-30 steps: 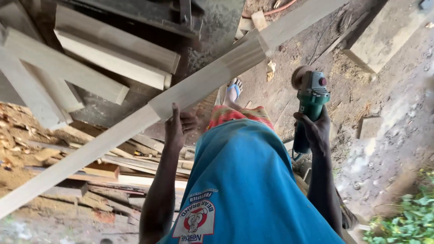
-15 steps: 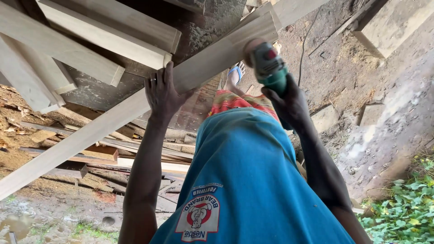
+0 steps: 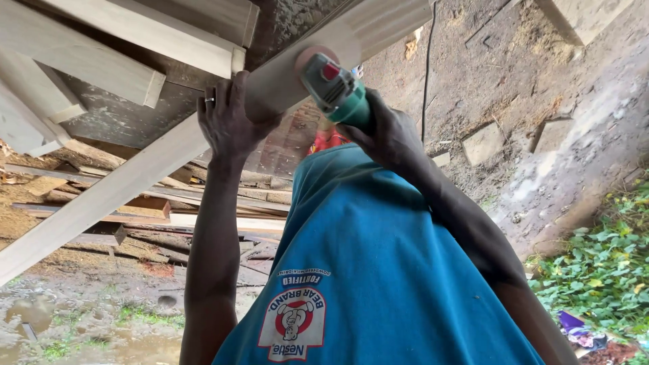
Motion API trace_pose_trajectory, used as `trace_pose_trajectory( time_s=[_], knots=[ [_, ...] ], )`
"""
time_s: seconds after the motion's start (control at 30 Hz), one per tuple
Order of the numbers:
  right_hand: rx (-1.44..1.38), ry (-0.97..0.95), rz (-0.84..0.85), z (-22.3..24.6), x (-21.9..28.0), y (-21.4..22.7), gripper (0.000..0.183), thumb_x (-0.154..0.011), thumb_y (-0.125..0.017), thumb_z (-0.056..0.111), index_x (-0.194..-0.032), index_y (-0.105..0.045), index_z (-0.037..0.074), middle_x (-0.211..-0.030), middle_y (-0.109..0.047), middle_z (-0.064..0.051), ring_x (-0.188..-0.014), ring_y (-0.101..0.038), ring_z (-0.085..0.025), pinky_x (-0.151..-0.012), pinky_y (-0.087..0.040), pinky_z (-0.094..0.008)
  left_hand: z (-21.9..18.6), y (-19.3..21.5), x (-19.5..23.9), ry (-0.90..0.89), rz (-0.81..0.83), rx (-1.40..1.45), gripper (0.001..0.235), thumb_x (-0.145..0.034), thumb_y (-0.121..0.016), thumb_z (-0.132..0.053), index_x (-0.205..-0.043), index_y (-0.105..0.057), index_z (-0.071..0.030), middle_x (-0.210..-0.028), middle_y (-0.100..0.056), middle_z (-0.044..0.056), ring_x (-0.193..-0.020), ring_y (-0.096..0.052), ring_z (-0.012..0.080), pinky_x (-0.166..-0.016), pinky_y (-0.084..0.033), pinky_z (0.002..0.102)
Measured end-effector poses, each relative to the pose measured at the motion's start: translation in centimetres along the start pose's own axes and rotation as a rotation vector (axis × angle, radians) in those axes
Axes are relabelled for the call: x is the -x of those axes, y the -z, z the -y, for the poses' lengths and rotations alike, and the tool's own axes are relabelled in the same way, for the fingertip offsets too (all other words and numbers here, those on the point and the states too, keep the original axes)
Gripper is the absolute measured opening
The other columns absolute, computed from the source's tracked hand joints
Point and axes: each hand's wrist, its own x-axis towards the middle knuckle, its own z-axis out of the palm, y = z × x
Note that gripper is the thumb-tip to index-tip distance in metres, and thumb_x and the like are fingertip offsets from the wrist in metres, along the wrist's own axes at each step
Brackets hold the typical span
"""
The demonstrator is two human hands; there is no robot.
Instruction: The person uses a handheld electric sander to smooth the surface of a long, light-colored wooden plank. They hold the plank with one hand and guide the sander along its length with the other, repeatedly moving the tool back and forth.
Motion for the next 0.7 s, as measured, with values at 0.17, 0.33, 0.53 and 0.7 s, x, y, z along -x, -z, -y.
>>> trace_pose_trajectory(
  time_s=[0.17,0.33,0.53,0.7],
  knots=[
    [0.018,0.011,-0.01,0.7,-0.8,-0.4,0.063,-0.092,-0.076,0.052,-0.134,-0.052,0.012,-0.095,-0.07,-0.033,-0.091,-0.068,-0.057,-0.073,-0.052,-0.069,0.4,-0.6,0.1,0.002,-0.021,-0.035,0.094,-0.077,-0.051,-0.102,-0.124,-0.07,-0.022,-0.093,-0.058,0.0,-0.083,-0.064,0.0222,-0.059,-0.054,0.037],
    [0.024,-0.04,-0.01,0.6,-1.4,2.5,0.059,-0.093,-0.073,0.053,-0.13,-0.053,0.012,-0.093,-0.071,-0.023,-0.079,-0.067,-0.043,-0.066,-0.052,-0.056,-0.1,0.5,0.0,0.014,0.081,-0.016,0.094,-0.083,-0.054,-0.097,-0.129,-0.066,-0.015,-0.102,-0.065,0.005,-0.089,-0.066,0.0253,-0.069,-0.055,0.039],
    [-0.017,-0.103,-0.017,0.2,-2.3,4.9,0.051,-0.095,-0.069,0.05,-0.124,-0.053,0.011,-0.085,-0.065,-0.011,-0.063,-0.06,-0.024,-0.053,-0.046,-0.039,-0.1,0.6,-0.1,0.004,0.116,-0.065,0.095,-0.084,-0.058,-0.095,-0.132,-0.064,-0.014,-0.107,-0.071,0.006,-0.092,-0.066,0.0222,-0.073,-0.051,0.036],
    [-0.001,-0.15,-0.1,-1.0,-2.9,6.5,0.041,-0.094,-0.072,0.047,-0.108,-0.054,0.013,-0.078,-0.058,-0.006,-0.064,-0.05,-0.023,-0.056,-0.039,-0.041,0.2,0.4,0.1,0.001,0.118,-0.071,0.094,-0.083,-0.061,-0.095,-0.134,-0.063,-0.016,-0.109,-0.072,0.005,-0.091,-0.067,0.0199,-0.073,-0.052,0.034]
  ],
)
